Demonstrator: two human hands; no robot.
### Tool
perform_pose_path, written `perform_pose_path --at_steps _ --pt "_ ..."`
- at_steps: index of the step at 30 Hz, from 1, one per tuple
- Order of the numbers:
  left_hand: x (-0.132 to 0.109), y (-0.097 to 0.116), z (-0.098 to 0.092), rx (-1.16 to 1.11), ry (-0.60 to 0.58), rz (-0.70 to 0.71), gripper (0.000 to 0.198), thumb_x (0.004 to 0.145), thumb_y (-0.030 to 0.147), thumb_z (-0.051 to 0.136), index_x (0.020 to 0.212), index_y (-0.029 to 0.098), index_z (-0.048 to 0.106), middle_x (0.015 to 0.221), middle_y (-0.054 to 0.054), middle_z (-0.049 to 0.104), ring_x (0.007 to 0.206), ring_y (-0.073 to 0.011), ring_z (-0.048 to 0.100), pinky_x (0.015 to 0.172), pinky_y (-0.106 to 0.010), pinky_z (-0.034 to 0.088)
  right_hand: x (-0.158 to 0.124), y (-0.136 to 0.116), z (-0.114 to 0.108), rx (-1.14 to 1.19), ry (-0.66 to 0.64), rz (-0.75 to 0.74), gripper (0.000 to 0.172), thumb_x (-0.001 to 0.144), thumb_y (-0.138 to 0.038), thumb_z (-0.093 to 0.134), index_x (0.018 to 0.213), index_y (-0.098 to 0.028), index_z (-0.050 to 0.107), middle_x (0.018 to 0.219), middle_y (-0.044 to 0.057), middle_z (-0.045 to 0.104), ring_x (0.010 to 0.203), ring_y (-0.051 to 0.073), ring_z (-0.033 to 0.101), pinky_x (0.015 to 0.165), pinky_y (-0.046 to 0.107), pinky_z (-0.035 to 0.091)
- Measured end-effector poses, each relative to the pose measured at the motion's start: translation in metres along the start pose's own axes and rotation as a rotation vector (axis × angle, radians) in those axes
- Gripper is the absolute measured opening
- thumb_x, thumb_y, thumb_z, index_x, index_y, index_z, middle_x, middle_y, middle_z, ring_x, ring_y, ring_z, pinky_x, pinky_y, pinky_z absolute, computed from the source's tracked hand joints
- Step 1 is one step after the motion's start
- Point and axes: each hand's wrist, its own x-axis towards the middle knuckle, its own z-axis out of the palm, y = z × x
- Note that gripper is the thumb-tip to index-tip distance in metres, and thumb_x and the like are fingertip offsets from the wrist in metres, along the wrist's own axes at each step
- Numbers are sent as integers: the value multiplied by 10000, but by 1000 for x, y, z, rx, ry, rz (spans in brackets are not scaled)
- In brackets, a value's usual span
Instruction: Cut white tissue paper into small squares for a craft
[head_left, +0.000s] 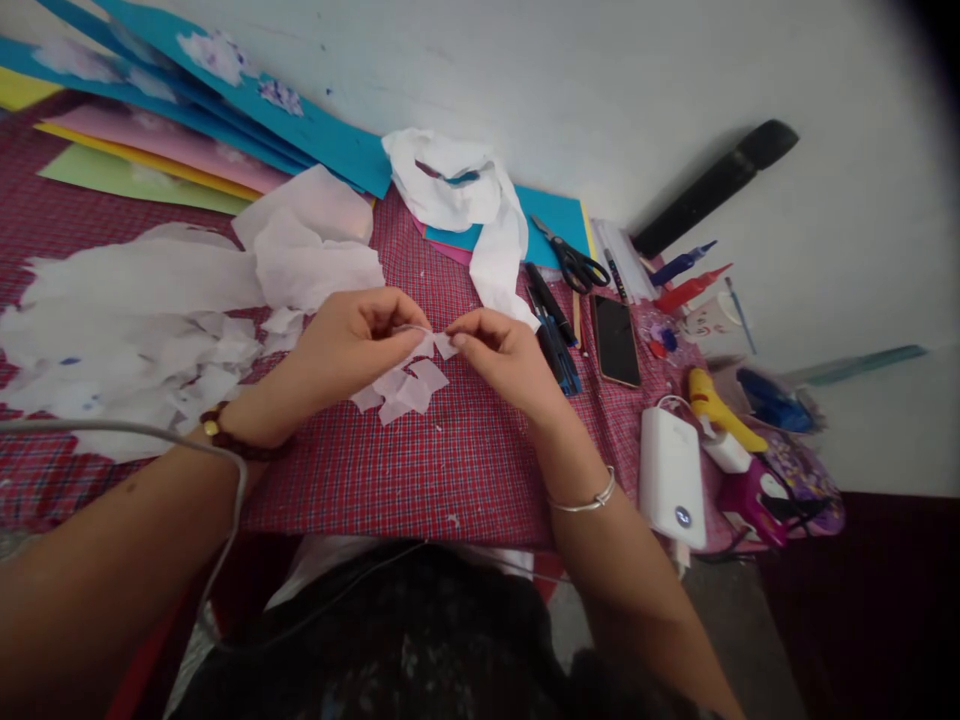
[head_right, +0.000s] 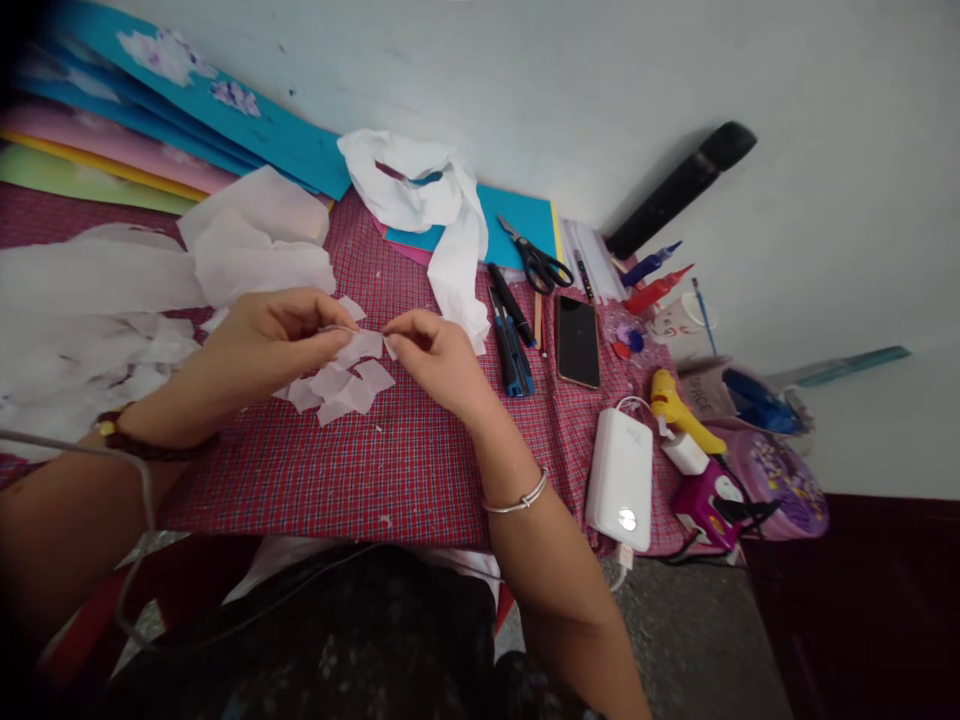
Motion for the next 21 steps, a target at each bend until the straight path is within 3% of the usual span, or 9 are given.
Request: perform_pose_path --at_steps 3,6,8,11,14,18,21 --pt "2 -4 -5 109 52 -53 137 770 275 575 813 177 660 633 5 583 559 -122 495 533 -262 360 1 12 -8 -299 119 -17 231 823 -121 512 983 -206 656 986 57 649 818 167 588 801 353 472" --pt "6 -10 -7 259 31 -5 145 762 265 538 776 182 656 629 3 586 586 -135 506 569 -273 364 3 19 -8 -505 1 -80 390 768 -44 494 1084 -198 662 1093 92 631 924 199 598 846 367 475" --pt "8 -13 -6 391 7 57 134 760 270 531 708 191 627 652 -9 596 626 -148 514 608 -281 367 5 20 -4 -579 -43 -126 371 776 -34 491 1059 -191 672 1091 104 630 986 222 593 872 381 469" --pt "10 -14 -4 539 -8 92 138 760 277 538 663 200 598 707 -33 611 684 -176 531 663 -302 381 10 21 3 -633 -21 -116 202 830 -74 512 882 -190 670 981 102 640 949 234 590 857 397 458" --pt "11 -11 -4 532 13 114 120 754 250 529 669 203 600 754 -57 622 756 -208 560 748 -340 409 13 23 5 -559 52 -70 121 851 -127 559 768 -196 612 888 76 639 859 213 581 800 380 445" --pt "9 -7 -4 466 111 187 98 763 255 553 706 209 619 853 -77 660 902 -243 580 894 -389 404 10 20 5 -205 131 35 159 873 -237 598 725 -204 549 726 6 584 670 146 512 656 319 412" --pt "6 -7 0 384 105 162 164 808 339 575 711 214 616 822 -44 666 825 -204 582 801 -342 426 5 9 9 -33 149 95 199 874 -285 599 708 -210 518 650 -33 510 607 119 444 591 289 372"
